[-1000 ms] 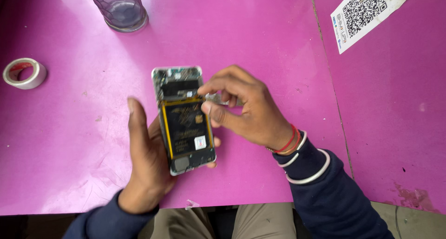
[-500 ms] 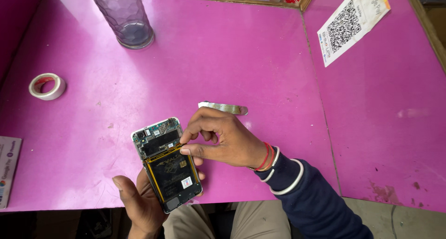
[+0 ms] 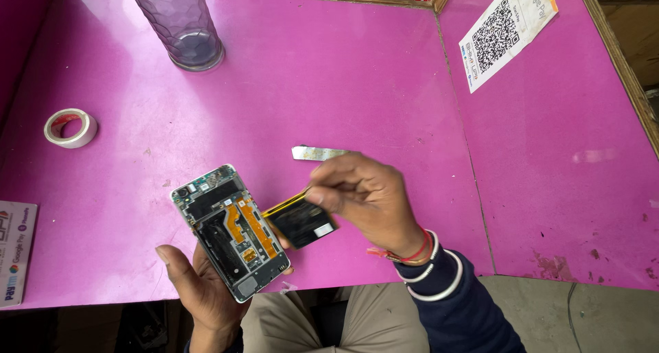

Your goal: The person removes the battery from a white smartphone, then uses a metal prying tool to detach the motherboard and other internal components. They separate the screen assembly from the phone's frame and set the parts on the pink workbench.

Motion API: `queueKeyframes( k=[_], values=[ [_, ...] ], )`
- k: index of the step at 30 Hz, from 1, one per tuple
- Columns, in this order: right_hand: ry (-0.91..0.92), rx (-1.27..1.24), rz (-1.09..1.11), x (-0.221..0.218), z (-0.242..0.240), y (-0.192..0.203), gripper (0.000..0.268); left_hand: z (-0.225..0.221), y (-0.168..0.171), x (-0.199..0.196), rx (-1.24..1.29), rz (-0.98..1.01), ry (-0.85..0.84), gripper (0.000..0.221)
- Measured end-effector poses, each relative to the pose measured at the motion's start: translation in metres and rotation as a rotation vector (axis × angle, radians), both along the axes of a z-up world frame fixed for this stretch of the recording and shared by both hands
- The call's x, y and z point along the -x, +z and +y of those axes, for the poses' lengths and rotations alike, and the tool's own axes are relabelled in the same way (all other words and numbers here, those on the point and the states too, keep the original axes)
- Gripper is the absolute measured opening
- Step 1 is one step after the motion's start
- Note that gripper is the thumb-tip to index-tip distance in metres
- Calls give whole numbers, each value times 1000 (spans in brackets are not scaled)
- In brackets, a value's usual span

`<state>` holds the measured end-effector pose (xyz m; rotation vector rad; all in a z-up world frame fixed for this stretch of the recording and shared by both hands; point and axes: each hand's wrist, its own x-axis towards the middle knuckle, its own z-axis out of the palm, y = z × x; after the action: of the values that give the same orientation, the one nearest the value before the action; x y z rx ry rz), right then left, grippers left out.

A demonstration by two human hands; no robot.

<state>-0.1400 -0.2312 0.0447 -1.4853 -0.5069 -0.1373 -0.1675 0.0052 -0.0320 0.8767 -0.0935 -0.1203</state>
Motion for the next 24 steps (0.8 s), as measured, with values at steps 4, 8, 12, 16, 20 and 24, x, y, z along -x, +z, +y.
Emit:
queueKeyframes(
  k=[4,8,12,16,20,24],
  values=[
    [-257,78,239,1,-6,-1,35,2,2,2,111,-55,2,114],
    [-406,458,59,-3,1,-7,39,1,5,1,213,-62,-10,106],
    [-589,620,-119,-5,0,-8,29,2,5,0,316,-21,-20,91],
    [-669,653,-126,-11,-5,-5,19,6,4,-2,379,-48,-27,88],
    [-688,643,-105,-13,-7,-6,20,4,1,-6,523,-162,-112,72],
    [-682,642,-102,-12,-4,-9,19,3,4,-7,-9,-26,119,78]
  ],
)
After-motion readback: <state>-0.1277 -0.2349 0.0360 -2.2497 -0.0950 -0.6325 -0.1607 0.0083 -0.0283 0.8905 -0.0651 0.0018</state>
